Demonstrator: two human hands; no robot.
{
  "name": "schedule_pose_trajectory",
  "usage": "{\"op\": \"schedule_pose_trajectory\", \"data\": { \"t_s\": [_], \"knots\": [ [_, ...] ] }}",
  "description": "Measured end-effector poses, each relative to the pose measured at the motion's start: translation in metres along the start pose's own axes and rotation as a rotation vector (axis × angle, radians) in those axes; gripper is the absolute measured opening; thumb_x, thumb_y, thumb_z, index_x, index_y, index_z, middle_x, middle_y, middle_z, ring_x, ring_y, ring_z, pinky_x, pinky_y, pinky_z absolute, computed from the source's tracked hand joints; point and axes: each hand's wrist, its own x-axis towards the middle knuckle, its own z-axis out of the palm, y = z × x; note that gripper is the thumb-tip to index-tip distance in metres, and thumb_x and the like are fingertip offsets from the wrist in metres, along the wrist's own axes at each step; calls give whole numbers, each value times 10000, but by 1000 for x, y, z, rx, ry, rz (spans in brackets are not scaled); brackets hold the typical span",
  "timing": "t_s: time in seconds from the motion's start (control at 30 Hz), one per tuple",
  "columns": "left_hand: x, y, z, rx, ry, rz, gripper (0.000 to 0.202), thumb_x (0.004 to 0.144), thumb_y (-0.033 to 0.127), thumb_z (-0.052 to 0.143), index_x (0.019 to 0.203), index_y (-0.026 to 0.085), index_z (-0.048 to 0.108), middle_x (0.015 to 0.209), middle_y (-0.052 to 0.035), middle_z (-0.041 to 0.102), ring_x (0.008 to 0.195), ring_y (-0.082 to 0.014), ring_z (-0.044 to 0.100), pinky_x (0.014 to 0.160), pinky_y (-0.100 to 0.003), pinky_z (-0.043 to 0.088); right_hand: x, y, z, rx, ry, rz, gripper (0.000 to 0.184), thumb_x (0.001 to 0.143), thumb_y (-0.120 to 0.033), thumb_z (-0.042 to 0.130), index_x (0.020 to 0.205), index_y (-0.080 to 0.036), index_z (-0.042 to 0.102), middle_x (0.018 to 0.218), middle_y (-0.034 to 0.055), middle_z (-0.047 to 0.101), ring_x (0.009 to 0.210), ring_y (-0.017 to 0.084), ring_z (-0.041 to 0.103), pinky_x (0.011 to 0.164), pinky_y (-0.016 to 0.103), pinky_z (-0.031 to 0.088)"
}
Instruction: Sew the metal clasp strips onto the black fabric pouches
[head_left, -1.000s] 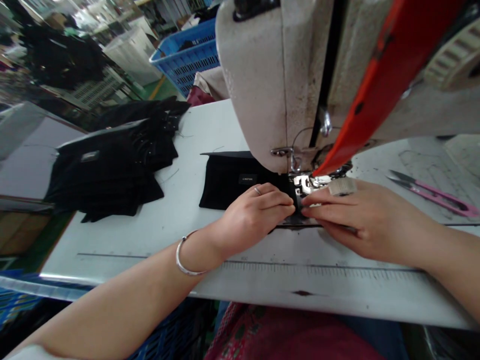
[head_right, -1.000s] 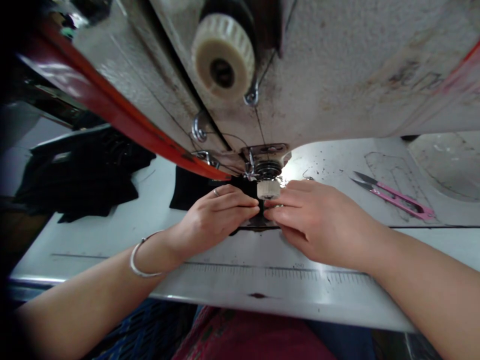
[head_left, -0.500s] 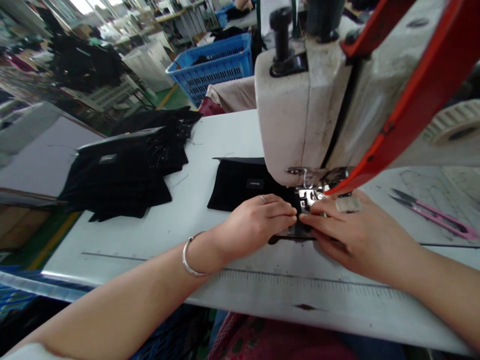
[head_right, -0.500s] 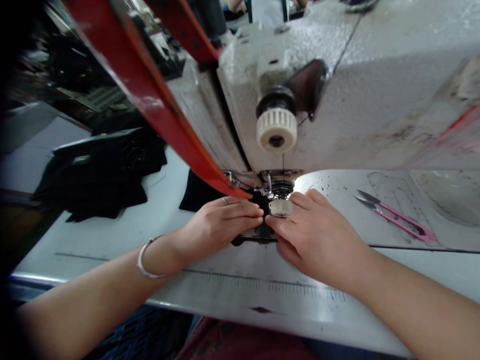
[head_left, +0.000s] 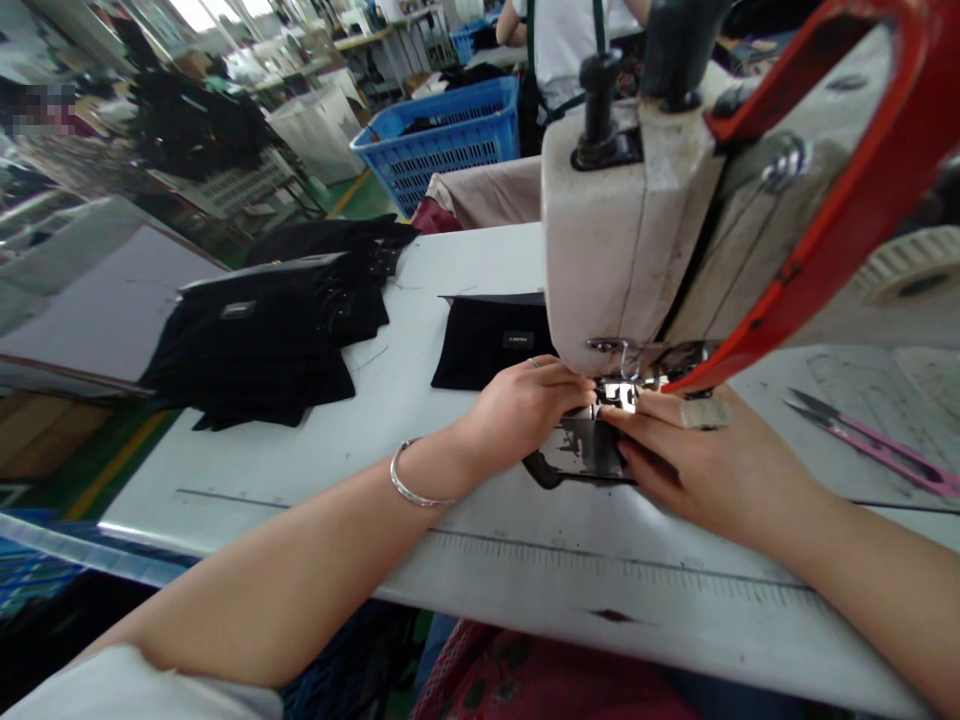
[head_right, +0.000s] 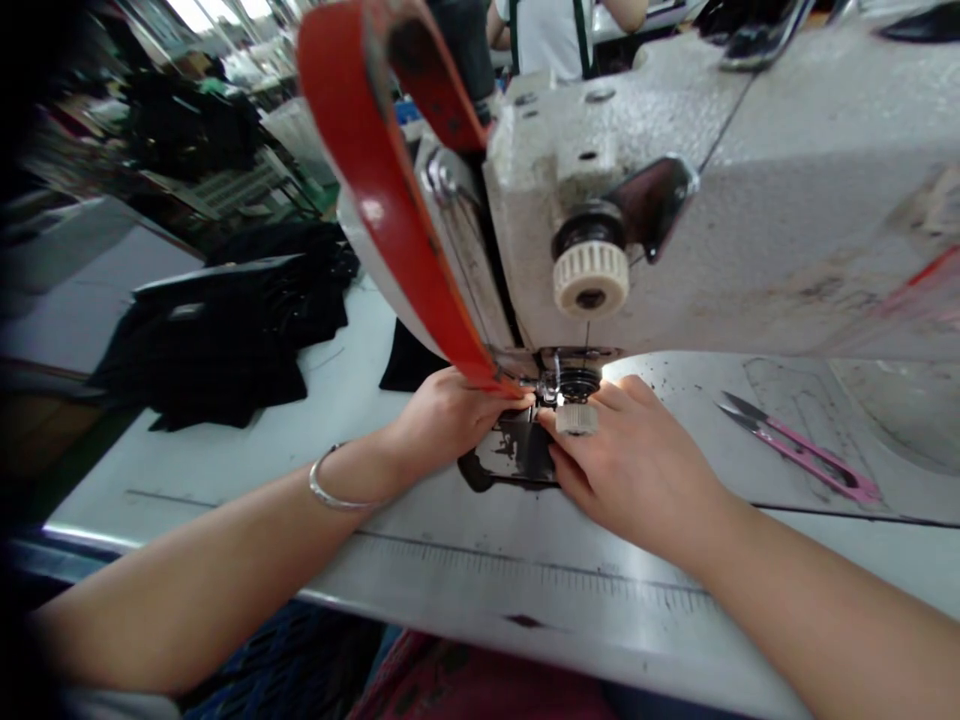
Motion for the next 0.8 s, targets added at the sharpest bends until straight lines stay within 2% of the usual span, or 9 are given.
{"op": "schedule_pose_trajectory", "data": {
  "t_s": [0.27,0.53,0.6,0.7,0.8],
  "knots": [
    [0,-1,1,-1,30,2,224,982,99,559,968,183,765,1017,-17,792,993,-138,735,931,-277,597,0,2,2,7,4,-2,246,970,-250,531,1149,-172,681,997,91,719,932,297,643,847,463,418],
    [-1,-3,2,-36,36,-20,270,958,45,543,974,191,768,1011,-14,793,977,-135,736,912,-280,603,2,3,0,19,-10,-34,284,968,-262,541,1206,-164,662,1001,95,709,937,295,635,856,464,425],
    [2,-2,-1,-6,-17,-50,285,941,28,545,1003,196,767,1024,-15,790,986,-143,735,926,-282,597,1,4,0,22,0,-47,287,969,-263,545,1214,-163,656,1058,107,711,985,299,634,883,469,425],
    [13,4,-11,84,-167,-116,260,893,31,584,1016,177,761,1013,-53,785,982,-197,736,920,-326,595,-3,7,3,28,25,-66,272,962,-252,561,1200,-170,664,1123,109,710,1042,304,629,913,473,417],
    [24,10,-23,38,-310,-293,171,833,76,631,911,164,756,889,-58,775,844,-219,745,799,-331,609,-7,7,5,32,40,-93,296,965,-248,563,1238,-175,651,1163,104,703,1071,301,622,901,458,403]
  ]
}}
